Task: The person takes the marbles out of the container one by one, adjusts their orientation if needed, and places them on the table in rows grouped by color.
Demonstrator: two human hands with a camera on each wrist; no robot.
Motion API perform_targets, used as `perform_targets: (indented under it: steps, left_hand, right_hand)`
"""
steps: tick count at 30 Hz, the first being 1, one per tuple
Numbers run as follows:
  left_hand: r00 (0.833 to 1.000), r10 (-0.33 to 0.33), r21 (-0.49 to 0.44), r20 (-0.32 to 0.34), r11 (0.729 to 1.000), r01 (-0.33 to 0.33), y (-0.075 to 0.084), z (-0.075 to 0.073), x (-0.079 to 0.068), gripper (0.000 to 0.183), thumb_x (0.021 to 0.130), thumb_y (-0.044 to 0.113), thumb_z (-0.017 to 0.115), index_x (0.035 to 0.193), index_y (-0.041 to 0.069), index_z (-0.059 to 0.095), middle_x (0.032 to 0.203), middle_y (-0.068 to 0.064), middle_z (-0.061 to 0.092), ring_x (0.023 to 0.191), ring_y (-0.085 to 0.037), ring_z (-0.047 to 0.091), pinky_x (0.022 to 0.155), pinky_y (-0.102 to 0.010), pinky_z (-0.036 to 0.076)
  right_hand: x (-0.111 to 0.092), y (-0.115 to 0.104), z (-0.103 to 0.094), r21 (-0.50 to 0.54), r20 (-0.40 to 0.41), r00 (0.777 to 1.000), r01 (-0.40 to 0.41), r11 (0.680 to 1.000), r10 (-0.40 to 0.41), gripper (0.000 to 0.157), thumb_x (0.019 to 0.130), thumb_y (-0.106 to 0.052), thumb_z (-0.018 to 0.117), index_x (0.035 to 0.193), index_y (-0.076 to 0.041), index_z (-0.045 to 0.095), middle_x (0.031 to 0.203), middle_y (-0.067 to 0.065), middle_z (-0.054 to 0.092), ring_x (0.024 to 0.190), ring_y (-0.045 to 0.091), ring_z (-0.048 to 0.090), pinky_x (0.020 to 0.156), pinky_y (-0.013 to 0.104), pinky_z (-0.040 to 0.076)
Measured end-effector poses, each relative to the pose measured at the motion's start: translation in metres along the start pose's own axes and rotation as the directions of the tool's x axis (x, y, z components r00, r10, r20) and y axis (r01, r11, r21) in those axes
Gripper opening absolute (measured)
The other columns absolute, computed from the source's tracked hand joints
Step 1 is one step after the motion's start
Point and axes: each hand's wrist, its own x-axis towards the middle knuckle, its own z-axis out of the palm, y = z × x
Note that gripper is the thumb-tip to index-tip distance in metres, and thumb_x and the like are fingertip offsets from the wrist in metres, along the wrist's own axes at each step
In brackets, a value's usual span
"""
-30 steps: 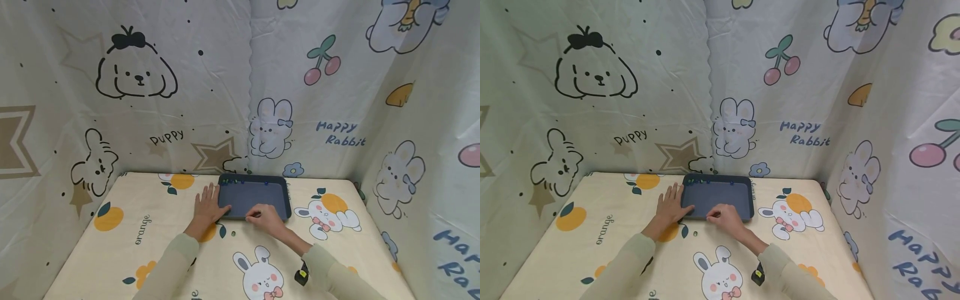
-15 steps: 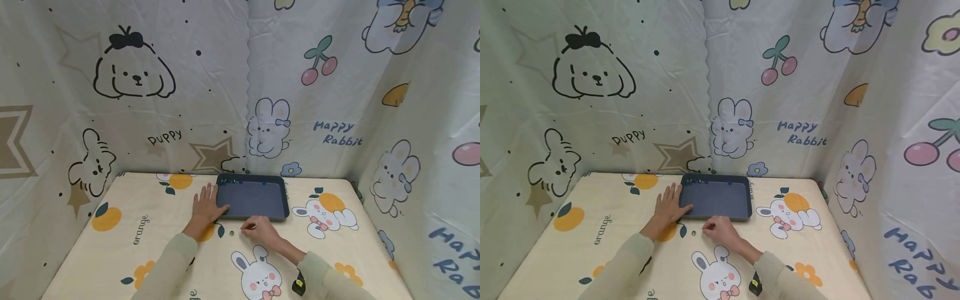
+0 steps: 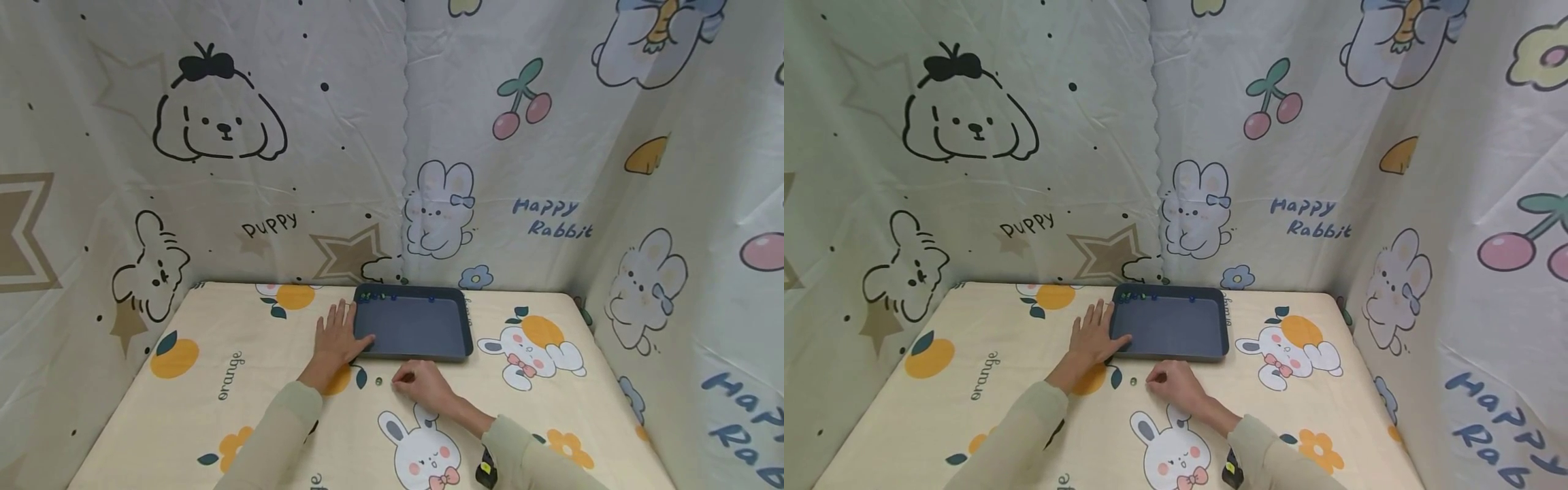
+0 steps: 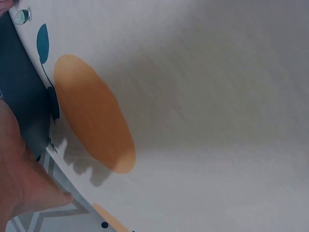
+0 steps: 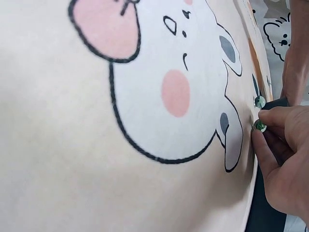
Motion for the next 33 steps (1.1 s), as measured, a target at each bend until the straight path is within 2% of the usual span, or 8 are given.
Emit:
perform_targets:
  steps: [4, 10, 20, 33]
  left_hand:
    - [1.000, 0.001, 0.003, 0.002, 1.000, -0.001, -0.0006, 0.0005, 0.0007, 0.096, 0.092, 0.066, 0.054, 0.161, 0.010, 0.017, 0.165, -0.017, 0.010, 0.150, -0.036, 0.011, 0.118, -0.058, 0.012]
    - [1.000, 0.008, 0.004, 0.000, 1.000, -0.008, -0.0015, 0.0014, 0.0020, 0.096, 0.092, 0.066, 0.054, 0.161, 0.010, 0.017, 0.165, -0.017, 0.010, 0.150, -0.036, 0.012, 0.117, -0.059, 0.012]
    - [1.000, -0.001, -0.002, 0.000, 1.000, 0.001, -0.0005, 0.0014, 0.0013, 0.096, 0.092, 0.065, 0.055, 0.160, 0.010, 0.018, 0.165, -0.017, 0.010, 0.150, -0.036, 0.012, 0.118, -0.058, 0.012]
    - [1.000, 0.003, -0.015, -0.001, 1.000, -0.003, 0.0003, -0.0004, -0.0001, 0.096, 0.092, 0.065, 0.055, 0.161, 0.010, 0.017, 0.165, -0.017, 0.010, 0.150, -0.036, 0.012, 0.118, -0.058, 0.012]
  right_hand:
    - [-0.0005, -0.0014, -0.0001, 0.001, 0.001, 1.000, 0.009, 1.000, -0.009, 0.006, 0.090, -0.014, 0.076, 0.091, -0.008, 0.078, 0.085, -0.012, 0.069, 0.077, 0.001, 0.061, 0.070, 0.022, 0.052]
    - [0.0007, -0.0030, 0.0008, -0.008, -0.003, 1.000, 0.009, 1.000, -0.009, 0.004, 0.088, -0.009, 0.076, 0.090, -0.012, 0.079, 0.084, -0.013, 0.069, 0.076, 0.000, 0.061, 0.070, 0.022, 0.052]
    - [0.0034, -0.0022, 0.0025, -0.025, 0.002, 0.999, 0.033, 0.999, -0.033, 0.006, 0.090, -0.013, 0.075, 0.089, -0.008, 0.078, 0.087, -0.002, 0.072, 0.076, 0.003, 0.062, 0.068, 0.022, 0.052]
    - [0.0054, -0.0033, 0.0054, -0.024, 0.015, 0.999, 0.050, 0.998, -0.050, 0.003, 0.090, -0.011, 0.076, 0.089, -0.009, 0.078, 0.087, -0.002, 0.072, 0.077, 0.001, 0.062, 0.070, 0.021, 0.052]
